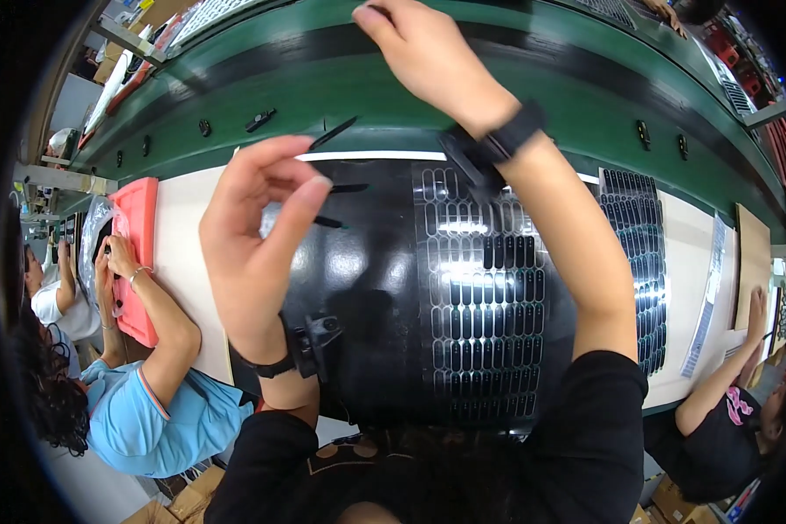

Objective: The person peels a screen protector from a sheet, presses it onto a small electronic device, and smooths it by hand. They then place the device onto a conveyor belt and repeat the process.

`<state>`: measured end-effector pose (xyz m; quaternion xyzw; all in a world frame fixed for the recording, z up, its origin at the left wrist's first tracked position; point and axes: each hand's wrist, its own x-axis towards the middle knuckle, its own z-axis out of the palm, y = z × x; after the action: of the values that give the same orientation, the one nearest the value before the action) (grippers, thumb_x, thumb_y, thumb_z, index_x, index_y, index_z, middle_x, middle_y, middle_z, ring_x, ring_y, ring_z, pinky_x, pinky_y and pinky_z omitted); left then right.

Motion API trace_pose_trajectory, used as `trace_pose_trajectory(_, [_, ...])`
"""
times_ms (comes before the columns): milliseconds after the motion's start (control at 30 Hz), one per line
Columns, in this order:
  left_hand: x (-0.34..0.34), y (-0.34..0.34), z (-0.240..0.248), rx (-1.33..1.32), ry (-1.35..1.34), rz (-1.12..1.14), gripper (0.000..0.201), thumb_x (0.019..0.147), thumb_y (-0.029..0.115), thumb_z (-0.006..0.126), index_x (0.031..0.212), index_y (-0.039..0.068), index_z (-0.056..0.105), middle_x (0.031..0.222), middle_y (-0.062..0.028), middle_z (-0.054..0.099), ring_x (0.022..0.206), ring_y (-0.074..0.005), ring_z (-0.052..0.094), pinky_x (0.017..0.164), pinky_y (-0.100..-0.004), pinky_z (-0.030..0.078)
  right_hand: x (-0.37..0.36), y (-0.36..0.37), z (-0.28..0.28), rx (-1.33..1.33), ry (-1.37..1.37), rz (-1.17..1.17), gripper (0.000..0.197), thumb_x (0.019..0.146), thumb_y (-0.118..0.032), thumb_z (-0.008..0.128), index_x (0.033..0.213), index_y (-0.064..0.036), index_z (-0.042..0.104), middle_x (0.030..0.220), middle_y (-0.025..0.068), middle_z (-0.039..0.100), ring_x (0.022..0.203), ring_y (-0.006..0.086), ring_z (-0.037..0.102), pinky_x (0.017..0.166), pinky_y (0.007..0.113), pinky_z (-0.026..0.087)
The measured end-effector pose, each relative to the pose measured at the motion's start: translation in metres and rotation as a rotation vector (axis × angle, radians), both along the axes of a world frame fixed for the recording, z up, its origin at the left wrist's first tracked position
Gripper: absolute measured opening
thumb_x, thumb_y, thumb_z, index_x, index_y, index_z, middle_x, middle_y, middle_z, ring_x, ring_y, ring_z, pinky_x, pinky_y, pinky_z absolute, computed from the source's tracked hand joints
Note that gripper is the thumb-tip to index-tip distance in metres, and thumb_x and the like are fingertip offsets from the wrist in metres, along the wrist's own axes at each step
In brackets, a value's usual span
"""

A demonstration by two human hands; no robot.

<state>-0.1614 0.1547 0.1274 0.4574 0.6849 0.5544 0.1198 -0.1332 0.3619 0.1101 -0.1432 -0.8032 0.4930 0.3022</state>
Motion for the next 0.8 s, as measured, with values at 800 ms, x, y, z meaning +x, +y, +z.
trace_pose_trajectory(800, [0.05, 0.018, -0.006, 0.187, -0.474, -0.111, 0.068, 0.063, -0.009, 0.064, 0.121, -0.003, 0.03, 0.067, -0.0068, 0.053, 0.061, -0.0111, 0.053, 0.058, -0.0174, 0.043, 0.152, -0.089, -0.016, 0.049, 0.098, 0.049, 0.032, 0.069, 0.008, 0.058, 0.101, 0.0084, 0.051, 0.092, 0.0182, 0.056, 0.072, 0.0208, 0.059, 0.062, 0.028, 0.051])
